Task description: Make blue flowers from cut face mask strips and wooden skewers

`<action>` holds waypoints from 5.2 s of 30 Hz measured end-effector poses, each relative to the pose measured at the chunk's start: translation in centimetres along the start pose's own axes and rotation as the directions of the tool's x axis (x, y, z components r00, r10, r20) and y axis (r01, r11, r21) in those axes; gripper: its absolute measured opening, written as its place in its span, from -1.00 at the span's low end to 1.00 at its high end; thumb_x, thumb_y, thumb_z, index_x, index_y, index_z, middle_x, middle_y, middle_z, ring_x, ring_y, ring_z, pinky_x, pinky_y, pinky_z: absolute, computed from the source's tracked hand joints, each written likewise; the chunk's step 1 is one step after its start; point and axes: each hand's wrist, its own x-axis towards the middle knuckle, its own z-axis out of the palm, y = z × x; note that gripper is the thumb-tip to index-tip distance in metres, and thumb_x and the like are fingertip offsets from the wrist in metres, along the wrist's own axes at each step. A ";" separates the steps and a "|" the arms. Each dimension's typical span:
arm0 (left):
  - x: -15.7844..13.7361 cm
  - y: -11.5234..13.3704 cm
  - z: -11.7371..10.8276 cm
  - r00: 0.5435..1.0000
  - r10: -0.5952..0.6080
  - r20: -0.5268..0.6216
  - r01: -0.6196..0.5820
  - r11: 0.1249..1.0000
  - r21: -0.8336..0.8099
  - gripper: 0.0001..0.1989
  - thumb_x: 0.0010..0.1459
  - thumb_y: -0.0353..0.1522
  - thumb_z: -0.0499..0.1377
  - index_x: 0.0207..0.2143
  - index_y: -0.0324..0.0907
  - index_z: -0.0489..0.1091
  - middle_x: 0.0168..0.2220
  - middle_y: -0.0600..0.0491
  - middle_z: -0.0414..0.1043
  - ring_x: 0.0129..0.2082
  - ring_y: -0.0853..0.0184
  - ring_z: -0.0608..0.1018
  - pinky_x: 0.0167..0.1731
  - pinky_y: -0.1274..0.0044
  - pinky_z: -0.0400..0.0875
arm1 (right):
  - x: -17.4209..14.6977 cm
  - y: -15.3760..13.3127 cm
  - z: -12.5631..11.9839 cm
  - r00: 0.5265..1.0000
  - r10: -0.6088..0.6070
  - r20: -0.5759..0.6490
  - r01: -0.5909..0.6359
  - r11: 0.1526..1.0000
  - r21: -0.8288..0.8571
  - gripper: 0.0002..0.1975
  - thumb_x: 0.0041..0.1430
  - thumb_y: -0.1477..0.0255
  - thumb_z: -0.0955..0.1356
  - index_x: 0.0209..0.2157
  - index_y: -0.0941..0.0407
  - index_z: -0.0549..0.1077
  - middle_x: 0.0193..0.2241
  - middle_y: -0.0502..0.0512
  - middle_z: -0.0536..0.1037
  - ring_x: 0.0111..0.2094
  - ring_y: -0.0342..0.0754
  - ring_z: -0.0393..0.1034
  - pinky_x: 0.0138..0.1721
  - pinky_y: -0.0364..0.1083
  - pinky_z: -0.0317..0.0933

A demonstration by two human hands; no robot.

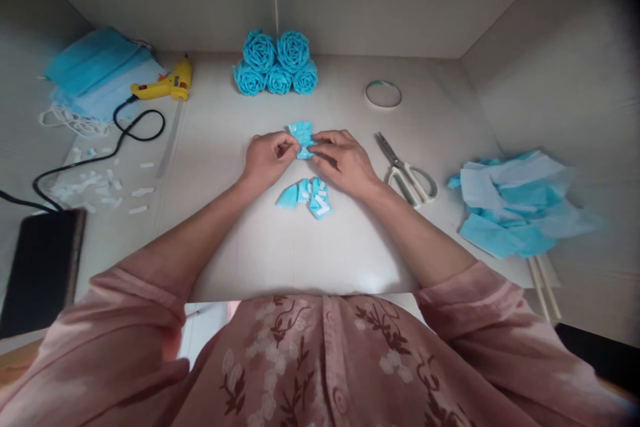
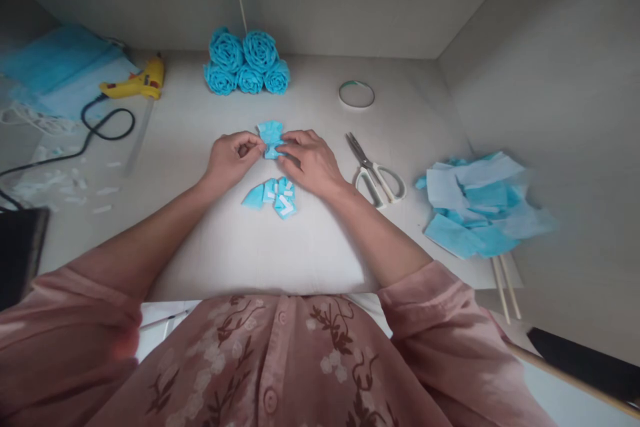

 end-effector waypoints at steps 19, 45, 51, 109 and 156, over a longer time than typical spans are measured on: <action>-0.1 -0.1 0.2 0.979 0.196 0.049 -0.201 0.923 0.328 -0.84 0.23 -0.34 0.21 -0.19 -0.07 0.60 -0.31 0.02 0.53 -0.15 0.16 0.53 -0.08 0.32 0.27 | 0.0 -0.3 0.1 0.999 -0.022 0.031 0.023 0.999 -0.041 -0.65 0.36 0.28 0.29 0.02 0.08 0.62 0.08 0.23 0.56 0.06 0.16 0.40 0.09 0.16 0.27; 0.2 0.1 0.6 0.993 0.084 0.078 -0.106 0.933 0.343 -0.86 0.16 -0.39 0.25 -0.21 -0.12 0.57 -0.15 -0.05 0.55 -0.03 0.05 0.50 0.01 0.25 0.27 | 0.2 -1.1 0.4 0.996 0.008 0.086 -0.009 1.000 0.002 -0.43 0.40 0.11 0.19 0.20 0.16 0.46 0.18 0.24 0.53 0.12 0.21 0.37 0.12 0.19 0.24; 0.3 -0.2 0.7 0.991 0.116 0.071 -0.134 0.930 0.343 -0.86 0.15 -0.39 0.25 -0.22 -0.11 0.57 -0.19 -0.04 0.54 -0.06 0.06 0.50 -0.03 0.27 0.28 | 0.2 -0.9 0.2 1.000 0.007 0.021 -0.008 0.999 0.035 -0.42 0.40 0.13 0.20 0.30 0.13 0.33 0.20 0.24 0.51 0.12 0.19 0.37 0.18 0.19 0.22; 0.5 -1.3 -0.5 0.996 0.064 -0.065 -0.044 0.961 0.274 -0.82 0.19 -0.48 0.17 -0.21 -0.13 0.53 -0.26 0.01 0.58 -0.13 0.16 0.55 -0.04 0.33 0.34 | 3.5 1.7 -0.4 0.972 0.225 -0.072 -0.219 0.972 0.081 -0.66 0.23 0.48 0.29 0.00 0.08 0.53 0.00 0.16 0.63 0.03 0.10 0.45 0.10 0.11 0.32; 0.0 -1.9 -0.7 0.976 0.203 -0.080 -0.173 0.942 0.286 -0.66 0.19 -0.49 0.06 -0.21 -0.06 0.62 -0.23 0.02 0.64 -0.19 0.19 0.57 0.00 0.26 0.28 | 4.1 2.2 1.0 0.964 0.262 0.040 -0.265 0.946 0.188 -0.66 0.14 0.40 0.38 -0.02 0.10 0.51 -0.40 -0.05 0.58 -0.41 -0.10 0.40 -0.30 -0.13 0.18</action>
